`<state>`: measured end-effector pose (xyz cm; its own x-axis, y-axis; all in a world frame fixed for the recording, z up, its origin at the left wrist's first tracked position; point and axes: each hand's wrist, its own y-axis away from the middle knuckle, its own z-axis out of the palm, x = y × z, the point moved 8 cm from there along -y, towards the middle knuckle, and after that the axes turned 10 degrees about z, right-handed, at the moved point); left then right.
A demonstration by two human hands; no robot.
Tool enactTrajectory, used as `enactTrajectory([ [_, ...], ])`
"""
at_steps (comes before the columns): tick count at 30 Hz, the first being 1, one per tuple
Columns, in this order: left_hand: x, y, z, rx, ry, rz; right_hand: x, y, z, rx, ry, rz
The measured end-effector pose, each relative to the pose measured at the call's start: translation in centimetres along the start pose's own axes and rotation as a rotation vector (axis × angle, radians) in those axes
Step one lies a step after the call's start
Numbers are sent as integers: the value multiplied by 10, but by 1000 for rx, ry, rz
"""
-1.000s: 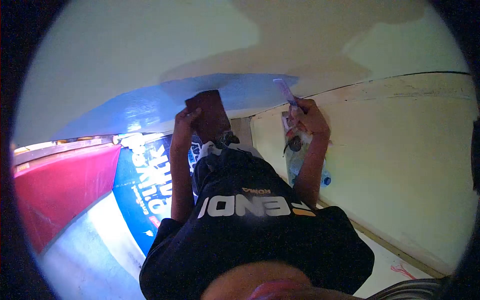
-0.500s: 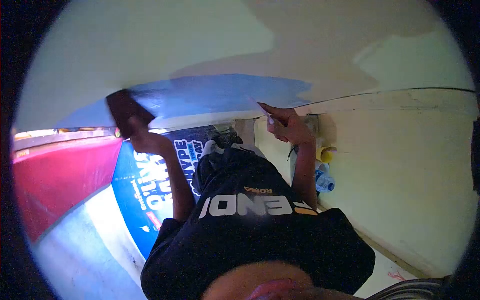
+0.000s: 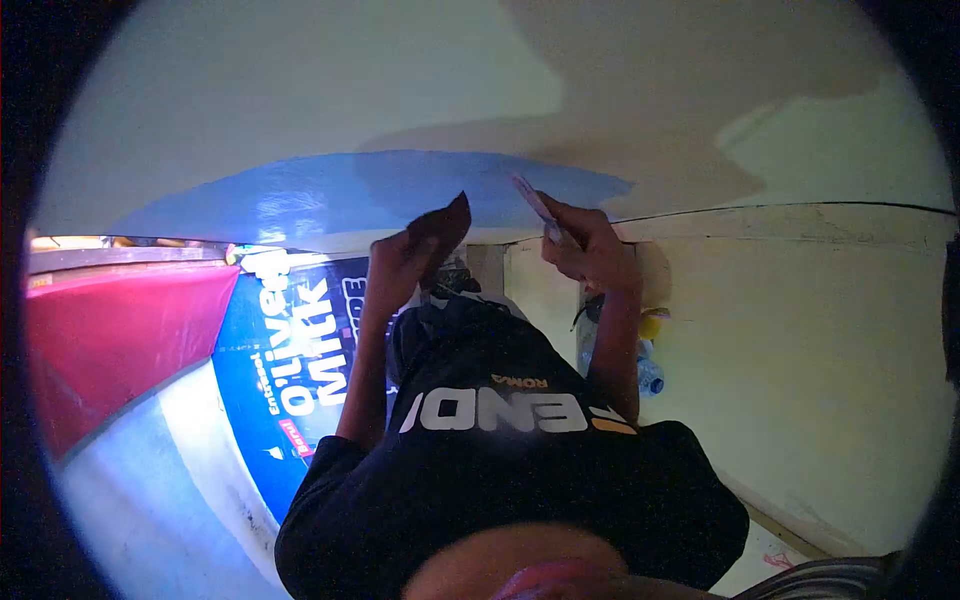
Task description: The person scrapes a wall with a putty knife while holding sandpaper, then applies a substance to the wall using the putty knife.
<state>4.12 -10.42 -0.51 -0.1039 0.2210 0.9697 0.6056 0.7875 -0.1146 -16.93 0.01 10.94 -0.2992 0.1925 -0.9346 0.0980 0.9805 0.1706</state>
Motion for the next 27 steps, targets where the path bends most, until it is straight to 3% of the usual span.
enactTrajectory([
  [3, -4, -3, -16, 130, 180, -46, -5, -17, 11, -21, -31, 59],
  [6, -25, -9, -29, 119, 120, -41, -11, -25, 24, -105, -11, 185],
  [8, 7, -12, -31, 149, 169, -32, -10, -26, 27, -102, -51, 207],
  [12, -5, -6, -33, 140, 139, -65, -2, -22, 30, -80, -107, 375],
  [15, -19, 0, -34, 137, 128, -77, -6, -36, 45, -105, -59, 217],
  [20, -8, 6, -34, 107, 131, -142, -2, -24, 55, -16, -167, 244],
  [27, 0, 1, -39, 147, 276, -43, -14, -31, 62, -17, -182, 131],
])
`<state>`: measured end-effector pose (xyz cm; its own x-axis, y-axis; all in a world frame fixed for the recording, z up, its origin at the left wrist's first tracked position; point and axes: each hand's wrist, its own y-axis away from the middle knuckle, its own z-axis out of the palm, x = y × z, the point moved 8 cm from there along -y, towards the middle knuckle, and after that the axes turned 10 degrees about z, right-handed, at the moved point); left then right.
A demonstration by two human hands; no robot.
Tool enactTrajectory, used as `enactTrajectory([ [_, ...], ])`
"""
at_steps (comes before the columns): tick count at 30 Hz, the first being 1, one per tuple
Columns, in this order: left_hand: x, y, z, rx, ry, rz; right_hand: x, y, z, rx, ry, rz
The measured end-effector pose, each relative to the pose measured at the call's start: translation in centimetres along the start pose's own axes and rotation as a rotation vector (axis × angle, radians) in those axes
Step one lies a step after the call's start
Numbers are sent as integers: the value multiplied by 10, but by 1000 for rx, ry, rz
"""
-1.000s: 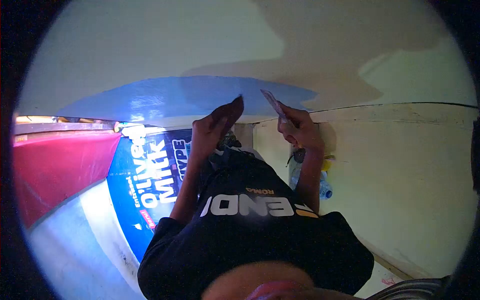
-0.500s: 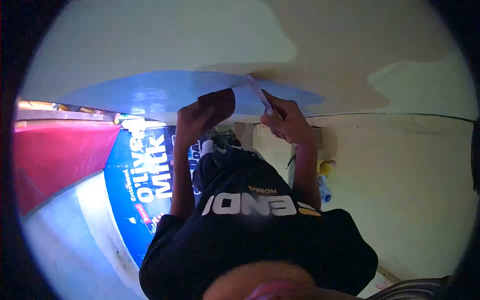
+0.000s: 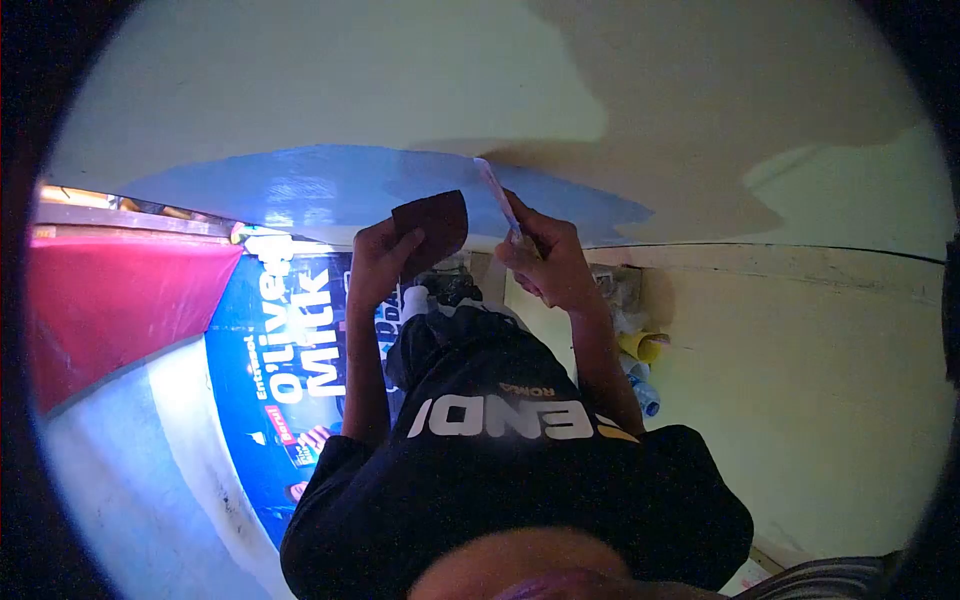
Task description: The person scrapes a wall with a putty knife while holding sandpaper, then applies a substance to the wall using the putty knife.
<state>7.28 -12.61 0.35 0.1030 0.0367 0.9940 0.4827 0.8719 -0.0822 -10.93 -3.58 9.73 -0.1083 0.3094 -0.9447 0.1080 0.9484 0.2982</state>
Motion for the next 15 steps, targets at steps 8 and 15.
enactTrajectory([
  [8, -16, 4, -7, 0, -19, -83, 7, 2, 1, 18, -47, 32],
  [15, -4, 5, 2, -5, 111, -78, 2, 1, 3, 41, -28, 38],
])
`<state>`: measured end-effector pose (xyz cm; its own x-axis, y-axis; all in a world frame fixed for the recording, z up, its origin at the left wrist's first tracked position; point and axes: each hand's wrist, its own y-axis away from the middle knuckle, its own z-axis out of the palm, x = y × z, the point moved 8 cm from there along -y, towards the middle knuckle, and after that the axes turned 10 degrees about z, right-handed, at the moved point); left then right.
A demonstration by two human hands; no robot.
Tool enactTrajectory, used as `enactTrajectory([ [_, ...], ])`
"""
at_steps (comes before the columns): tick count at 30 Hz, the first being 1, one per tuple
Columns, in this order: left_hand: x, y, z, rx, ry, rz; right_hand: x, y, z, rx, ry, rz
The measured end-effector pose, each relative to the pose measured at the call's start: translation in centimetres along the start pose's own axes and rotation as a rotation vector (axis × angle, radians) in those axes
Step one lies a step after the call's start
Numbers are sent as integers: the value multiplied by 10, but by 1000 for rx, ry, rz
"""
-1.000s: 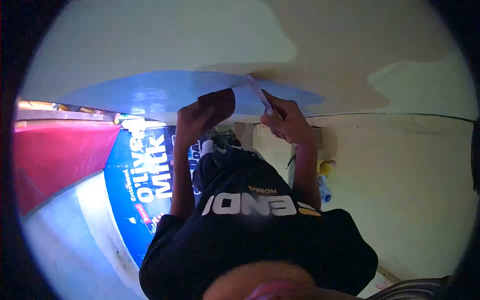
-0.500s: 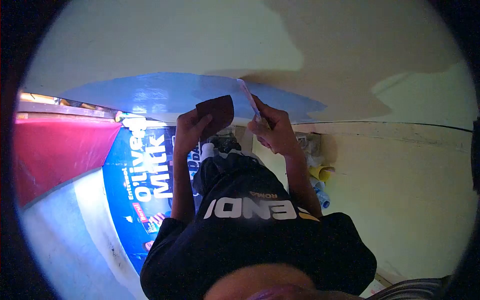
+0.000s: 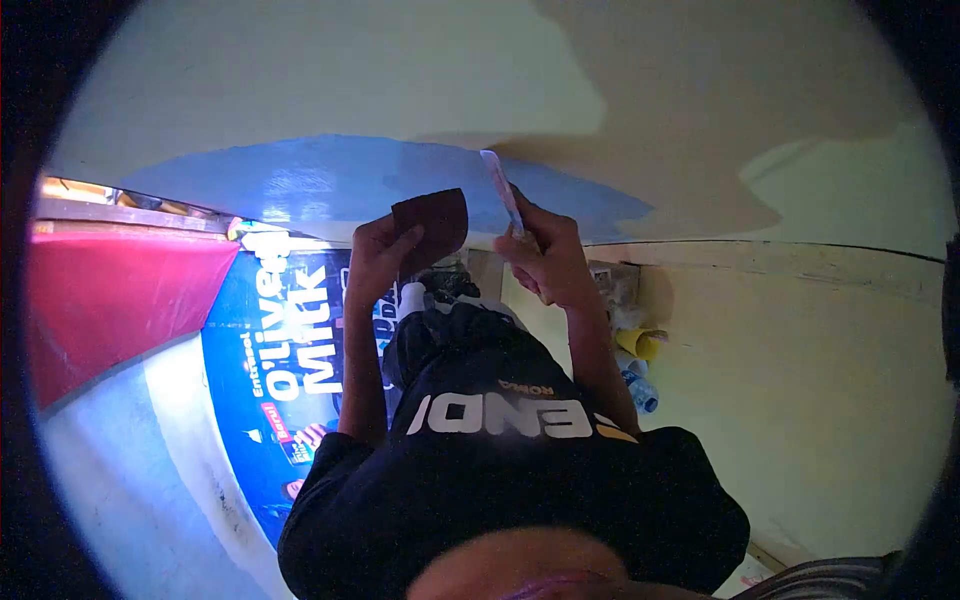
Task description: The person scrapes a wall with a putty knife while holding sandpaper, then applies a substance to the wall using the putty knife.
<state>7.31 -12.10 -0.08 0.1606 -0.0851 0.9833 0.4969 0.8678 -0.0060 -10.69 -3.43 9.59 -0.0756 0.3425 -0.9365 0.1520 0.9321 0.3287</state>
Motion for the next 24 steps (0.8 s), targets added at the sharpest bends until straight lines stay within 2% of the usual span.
enactTrajectory([
  [8, -9, 0, -6, 4, -126, 19, 15, -1, -11, 10, 10, 23],
  [11, 2, 2, 0, 5, -28, 41, 11, -3, -8, 1, 8, 0],
  [24, 11, 2, 6, -13, -47, 44, 9, -1, -14, -38, 21, 77],
])
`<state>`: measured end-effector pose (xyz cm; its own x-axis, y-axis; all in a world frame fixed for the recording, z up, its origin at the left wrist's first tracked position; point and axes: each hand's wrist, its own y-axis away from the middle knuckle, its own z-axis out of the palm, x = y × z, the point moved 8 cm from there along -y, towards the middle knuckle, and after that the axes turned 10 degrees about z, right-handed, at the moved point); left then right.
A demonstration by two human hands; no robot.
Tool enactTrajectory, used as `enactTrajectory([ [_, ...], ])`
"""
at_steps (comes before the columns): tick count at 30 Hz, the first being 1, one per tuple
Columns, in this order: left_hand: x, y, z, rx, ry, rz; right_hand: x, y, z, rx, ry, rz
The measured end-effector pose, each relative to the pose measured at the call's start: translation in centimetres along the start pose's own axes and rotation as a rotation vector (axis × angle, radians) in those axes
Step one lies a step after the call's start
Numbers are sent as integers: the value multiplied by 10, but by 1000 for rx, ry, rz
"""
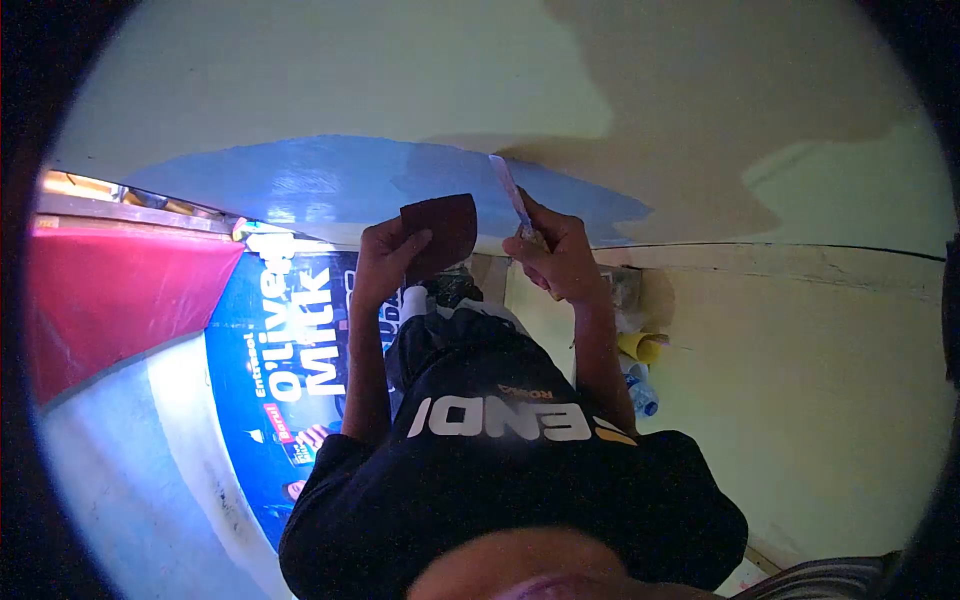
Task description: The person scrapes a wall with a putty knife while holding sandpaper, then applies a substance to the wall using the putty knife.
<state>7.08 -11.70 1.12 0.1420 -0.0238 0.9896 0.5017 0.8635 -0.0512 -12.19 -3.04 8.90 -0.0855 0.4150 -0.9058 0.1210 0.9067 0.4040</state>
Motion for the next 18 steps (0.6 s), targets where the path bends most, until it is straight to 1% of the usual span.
enactTrajectory([
  [2, 2, 0, 2, -4, 6, 18, 0, -1, 0, 9, 36, 7],
  [5, -5, -1, 1, -3, -22, -40, -6, -2, 3, -3, 36, -8],
  [6, -4, -1, 1, -4, -16, -29, -8, -2, 4, -13, 28, -17],
  [9, -2, -2, 2, -8, -14, -19, -14, -8, 7, -15, 138, -67],
  [12, -2, -3, 4, -11, -4, -49, -17, -6, 11, 27, 140, -61],
  [15, 7, -1, 7, 22, 56, -48, -3, -3, 10, -6, -16, 49],
  [18, 4, 1, 6, 32, 18, -35, -9, -3, 12, -10, 3, 1],
])
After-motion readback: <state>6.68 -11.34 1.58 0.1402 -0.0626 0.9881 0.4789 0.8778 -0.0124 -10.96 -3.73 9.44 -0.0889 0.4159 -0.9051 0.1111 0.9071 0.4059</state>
